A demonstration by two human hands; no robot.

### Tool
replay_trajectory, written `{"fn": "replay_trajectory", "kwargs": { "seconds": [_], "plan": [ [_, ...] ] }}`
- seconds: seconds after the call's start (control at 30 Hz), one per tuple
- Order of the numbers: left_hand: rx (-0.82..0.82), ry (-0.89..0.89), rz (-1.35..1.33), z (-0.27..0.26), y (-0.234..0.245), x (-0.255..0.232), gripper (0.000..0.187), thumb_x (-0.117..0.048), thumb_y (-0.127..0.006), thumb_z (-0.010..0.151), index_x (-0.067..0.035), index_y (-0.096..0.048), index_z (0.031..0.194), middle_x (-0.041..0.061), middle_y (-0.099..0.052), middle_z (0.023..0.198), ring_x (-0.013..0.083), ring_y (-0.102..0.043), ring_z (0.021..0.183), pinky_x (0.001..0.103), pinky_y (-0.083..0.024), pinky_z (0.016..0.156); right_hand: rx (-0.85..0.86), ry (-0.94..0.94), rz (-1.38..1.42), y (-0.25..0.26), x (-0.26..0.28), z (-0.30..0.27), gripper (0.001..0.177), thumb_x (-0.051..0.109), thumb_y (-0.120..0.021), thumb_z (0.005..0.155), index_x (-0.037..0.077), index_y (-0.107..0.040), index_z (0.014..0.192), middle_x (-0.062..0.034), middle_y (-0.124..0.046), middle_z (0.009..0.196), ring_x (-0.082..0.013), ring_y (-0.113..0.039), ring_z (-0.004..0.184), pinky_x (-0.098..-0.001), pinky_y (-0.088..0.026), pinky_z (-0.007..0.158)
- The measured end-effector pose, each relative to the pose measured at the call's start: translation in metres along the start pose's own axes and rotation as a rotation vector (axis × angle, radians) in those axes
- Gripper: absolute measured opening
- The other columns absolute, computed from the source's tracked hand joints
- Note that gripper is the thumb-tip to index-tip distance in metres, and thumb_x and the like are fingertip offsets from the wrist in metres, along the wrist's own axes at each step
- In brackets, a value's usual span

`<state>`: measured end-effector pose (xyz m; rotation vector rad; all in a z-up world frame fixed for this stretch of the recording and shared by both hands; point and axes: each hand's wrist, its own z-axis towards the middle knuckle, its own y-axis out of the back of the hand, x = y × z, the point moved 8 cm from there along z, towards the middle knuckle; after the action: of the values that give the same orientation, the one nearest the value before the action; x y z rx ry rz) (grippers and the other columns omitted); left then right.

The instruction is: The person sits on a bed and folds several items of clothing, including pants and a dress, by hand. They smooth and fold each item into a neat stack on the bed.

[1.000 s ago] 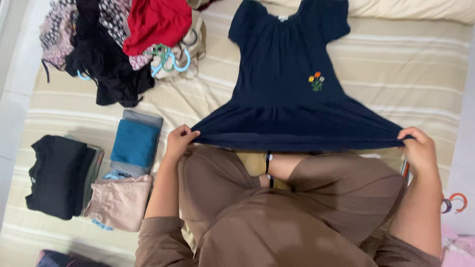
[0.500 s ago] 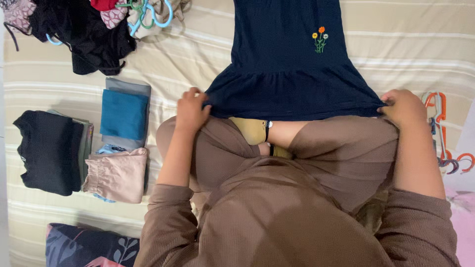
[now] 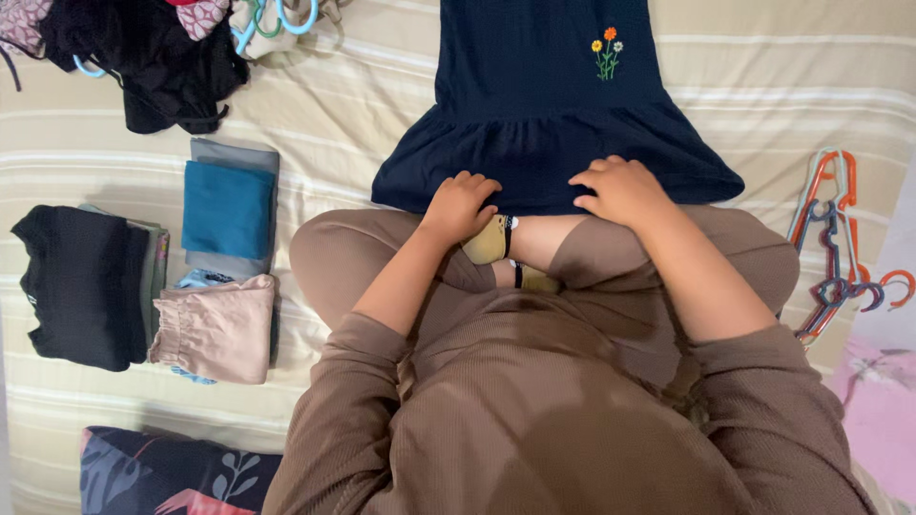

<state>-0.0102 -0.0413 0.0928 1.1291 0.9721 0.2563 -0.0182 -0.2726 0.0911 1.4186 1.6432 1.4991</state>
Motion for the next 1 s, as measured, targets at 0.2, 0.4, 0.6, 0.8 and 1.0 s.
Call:
{"fn": "replay_trajectory", "kwargs": {
  "seconds": [0.2,0.4,0.6,0.8,1.0],
  "plan": [
    [-0.054,-0.024,-0.095,-0.009,-0.002,-0.003,0.034,-0.013,-0.075,0.08,-0.01,-0.069,0.114,0.009,-0.068,0.099,0.0323,-0.062,0.096,0.045,-0.051,0.085,0.133,-0.086,-0.043,-0.017,0.001,0.002,0.02,0.028,-0.075,0.082,0.02,-0.077,0.101,-0.0018,-0.069,0.116,-0.0264,-0.062,0.114,-0.0433,-0.05,0.091],
    [-0.099,-0.081,-0.124,-0.011,-0.001,-0.012,0.026,-0.001,-0.069,0.082,-0.01,-0.069,0.106,0.006,-0.067,0.097,0.0286,-0.063,0.09,0.042,-0.052,0.082,0.136,-0.096,0.176,-0.015,0.008,0.004,0.036,0.024,-0.072,0.084,0.02,-0.065,0.119,-0.0013,-0.07,0.115,-0.0277,-0.065,0.108,-0.045,-0.05,0.092],
    [-0.123,-0.181,-0.114,-0.015,-0.003,-0.017,0.014,-0.001,-0.07,0.081,-0.011,-0.071,0.091,0.003,-0.065,0.094,0.0264,-0.061,0.088,0.039,-0.052,0.079,0.084,0.003,0.171,-0.01,0.017,0.007,0.035,0.017,-0.073,0.079,0.021,-0.067,0.113,-0.0037,-0.071,0.107,-0.0292,-0.066,0.098,-0.0457,-0.051,0.087],
    [-0.155,-0.178,-0.114,-0.018,-0.005,-0.016,0.01,-0.004,-0.07,0.082,-0.011,-0.074,0.089,0.002,-0.064,0.096,0.0255,-0.061,0.088,0.037,-0.054,0.079,0.055,0.099,0.146,-0.004,0.031,0.001,0.012,0.005,-0.063,0.084,0.017,-0.068,0.085,-0.0005,-0.07,0.097,-0.0284,-0.068,0.084,-0.0431,-0.052,0.069],
    [-0.174,-0.247,-0.077,-0.021,-0.002,-0.021,0.008,-0.007,-0.071,0.081,-0.011,-0.073,0.089,0.003,-0.063,0.094,0.0256,-0.061,0.086,0.038,-0.054,0.077,-0.048,0.152,0.037,0.003,0.04,-0.006,0.011,0.005,-0.061,0.086,0.011,-0.064,0.077,-0.001,-0.069,0.092,-0.0259,-0.069,0.089,-0.0417,-0.053,0.071]
  ]
}}
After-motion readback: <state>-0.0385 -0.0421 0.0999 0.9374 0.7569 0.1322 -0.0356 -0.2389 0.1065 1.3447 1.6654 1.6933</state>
